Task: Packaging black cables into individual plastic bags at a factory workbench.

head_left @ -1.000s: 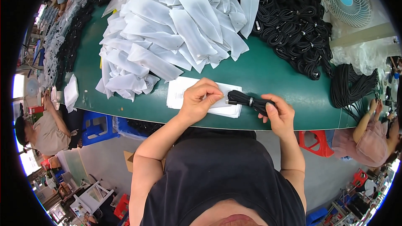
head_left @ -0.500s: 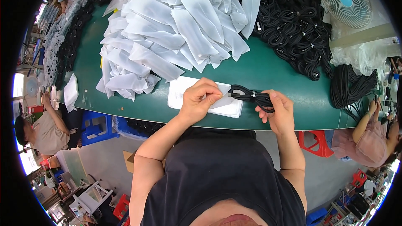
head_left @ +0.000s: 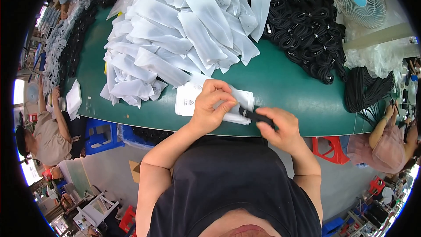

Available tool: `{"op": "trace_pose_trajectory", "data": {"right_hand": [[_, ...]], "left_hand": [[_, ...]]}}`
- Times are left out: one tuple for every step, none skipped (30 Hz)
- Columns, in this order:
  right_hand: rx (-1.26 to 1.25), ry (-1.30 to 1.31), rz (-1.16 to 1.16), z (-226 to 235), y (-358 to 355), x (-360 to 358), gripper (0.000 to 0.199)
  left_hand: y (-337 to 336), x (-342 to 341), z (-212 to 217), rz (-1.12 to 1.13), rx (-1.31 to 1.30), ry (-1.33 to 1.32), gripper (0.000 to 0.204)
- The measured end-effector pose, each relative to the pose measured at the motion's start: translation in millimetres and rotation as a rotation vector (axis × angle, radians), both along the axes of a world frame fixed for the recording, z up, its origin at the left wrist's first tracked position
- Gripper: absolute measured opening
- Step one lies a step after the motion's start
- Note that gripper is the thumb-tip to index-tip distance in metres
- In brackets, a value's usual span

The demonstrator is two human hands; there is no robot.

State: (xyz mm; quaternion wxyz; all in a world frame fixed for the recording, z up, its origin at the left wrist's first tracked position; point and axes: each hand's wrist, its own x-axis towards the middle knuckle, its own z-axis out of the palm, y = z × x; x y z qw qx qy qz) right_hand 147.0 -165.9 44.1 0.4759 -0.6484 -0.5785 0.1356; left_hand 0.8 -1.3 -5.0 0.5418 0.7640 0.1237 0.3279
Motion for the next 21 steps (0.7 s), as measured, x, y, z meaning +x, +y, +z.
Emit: {"op": "trace_pose_trajectory", "data": {"right_hand": [[-0.001, -0.047, 0.118, 5, 1, 2, 0.031], [-0.007, -0.094, 0.107, 9, 1, 0, 0.035], [-0.005, -0.096, 0.105, 16, 5, 1, 0.035], [0.035, -0.199, 0.070, 23, 13, 6, 0.039], [0.074, -0.306, 0.030, 29, 18, 11, 0.042], [0.051, -0.337, 0.102, 31, 19, 14, 0.047], [0.051, -0.343, 0.097, 34, 22, 18, 0.047], [0.125, -0.356, 0.068, 36, 25, 20, 0.047], [0.198, -0.367, 0.041, 38, 29, 23, 0.048], [0.191, -0.272, -0.032, 39, 29, 31, 0.050], [0.216, -0.126, -0.083, 35, 32, 44, 0.046], [0.247, -0.146, -0.222, 28, 45, 57, 0.036], [0.274, -0.264, -0.314, 18, 59, 75, 0.027], [0.138, -0.365, -0.420, 13, 71, 88, 0.027], [0.043, -0.594, -0.475, 1, 83, 106, 0.031], [-0.027, -0.691, -0.489, -8, 96, 117, 0.038], [-0.025, -0.693, -0.490, -17, 107, 128, 0.038], [-0.058, -0.762, -0.480, -25, 117, 138, 0.041], [-0.091, -0.829, -0.470, -31, 125, 147, 0.044], [-0.083, -0.830, -0.464, -36, 133, 155, 0.044], [-0.143, -0.720, -0.429, -39, 138, 164, 0.045]], "left_hand": [[-1, 2, 7, -0.003, 0.004, -0.004, 0.008], [-2, 5, 15, -0.031, 0.021, 0.012, 0.008], [-4, 6, 23, -0.054, 0.037, 0.030, 0.008], [-3, 9, 32, -0.064, 0.142, 0.008, 0.008], [-4, 13, 41, -0.070, 0.145, 0.001, 0.008], [-4, 17, 49, -0.077, 0.117, -0.008, 0.008], [-5, 21, 54, -0.083, 0.089, -0.016, 0.009], [-4, 22, 59, -0.111, 0.016, -0.017, 0.009], [-4, 23, 66, -0.112, 0.020, -0.020, 0.009], [-2, 25, 75, -0.143, -0.007, 0.007, 0.008], [-1, 26, 80, -0.175, -0.033, 0.034, 0.008], [-1, 30, 79, -0.173, -0.031, 0.032, 0.008], [0, 37, 76, -0.203, -0.110, 0.019, 0.007], [0, 44, 76, -0.226, -0.187, 0.009, 0.005], [1, 50, 76, -0.224, -0.183, 0.008, 0.005], [4, 56, 75, -0.198, -0.262, -0.034, 0.003], [6, 64, 76, -0.178, -0.341, -0.078, 0.005], [12, 71, 84, -0.132, -0.478, 0.013, 0.007], [18, 79, 82, -0.132, -0.475, 0.011, 0.007], [26, 86, 77, -0.108, -0.385, -0.048, 0.008], [35, 94, 73, -0.089, -0.293, -0.108, 0.008]]}}
